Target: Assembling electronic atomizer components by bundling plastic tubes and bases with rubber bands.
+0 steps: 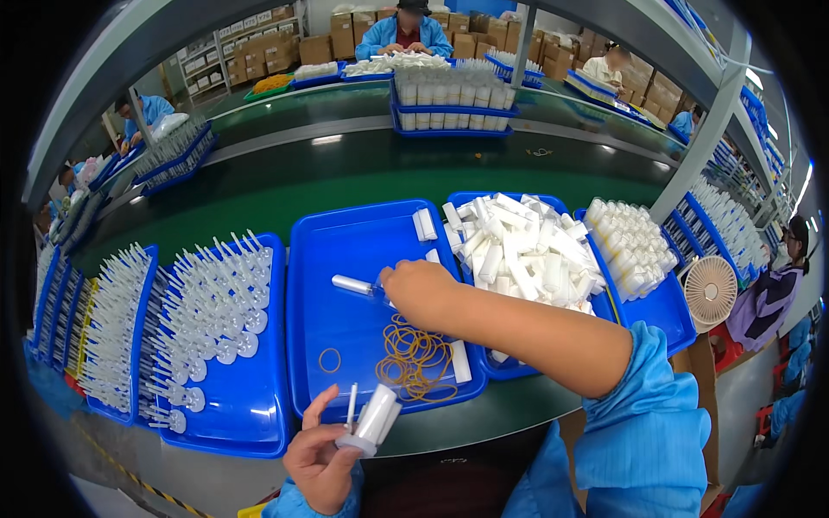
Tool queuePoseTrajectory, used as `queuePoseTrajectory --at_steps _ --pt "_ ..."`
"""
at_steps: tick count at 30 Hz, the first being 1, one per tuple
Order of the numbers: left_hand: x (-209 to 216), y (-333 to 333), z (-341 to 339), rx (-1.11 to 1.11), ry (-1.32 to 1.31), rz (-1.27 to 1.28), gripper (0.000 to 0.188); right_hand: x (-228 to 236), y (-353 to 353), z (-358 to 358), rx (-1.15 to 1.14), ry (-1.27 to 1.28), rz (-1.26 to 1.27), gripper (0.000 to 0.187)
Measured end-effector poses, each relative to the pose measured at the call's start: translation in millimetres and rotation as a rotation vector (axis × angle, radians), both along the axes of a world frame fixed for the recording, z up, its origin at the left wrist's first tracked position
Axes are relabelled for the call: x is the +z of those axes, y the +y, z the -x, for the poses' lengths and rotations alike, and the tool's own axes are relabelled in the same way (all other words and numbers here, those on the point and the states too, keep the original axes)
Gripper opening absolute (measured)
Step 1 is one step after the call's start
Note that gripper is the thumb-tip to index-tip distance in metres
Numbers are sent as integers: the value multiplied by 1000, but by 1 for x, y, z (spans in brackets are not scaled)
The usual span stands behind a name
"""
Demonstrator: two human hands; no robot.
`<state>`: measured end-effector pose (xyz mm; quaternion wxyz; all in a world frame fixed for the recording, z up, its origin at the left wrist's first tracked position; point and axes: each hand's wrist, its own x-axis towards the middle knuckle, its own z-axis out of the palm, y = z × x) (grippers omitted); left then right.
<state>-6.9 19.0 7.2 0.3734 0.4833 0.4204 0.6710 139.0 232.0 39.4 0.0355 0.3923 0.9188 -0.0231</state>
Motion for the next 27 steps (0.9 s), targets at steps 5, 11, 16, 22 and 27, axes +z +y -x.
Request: queuePoseTrajectory --at_steps 5,11,16,22,27 --pt "-3 2 4 11 190 -89 19 -7 -10 1 37 13 36 34" --pt "-3 6 7 -79 302 -123 13 -2 -10 -11 36 159 71 33" --pt "0 10 8 -73 382 -170 13 13 -32 -7 -185 827 698 32" --pt "1 12 6 -102 376 -201 12 27 -66 -12 -380 1206 1592 34" --pt "-3 11 3 -115 352 -212 13 26 -71 -22 -382 1304 1721 20"
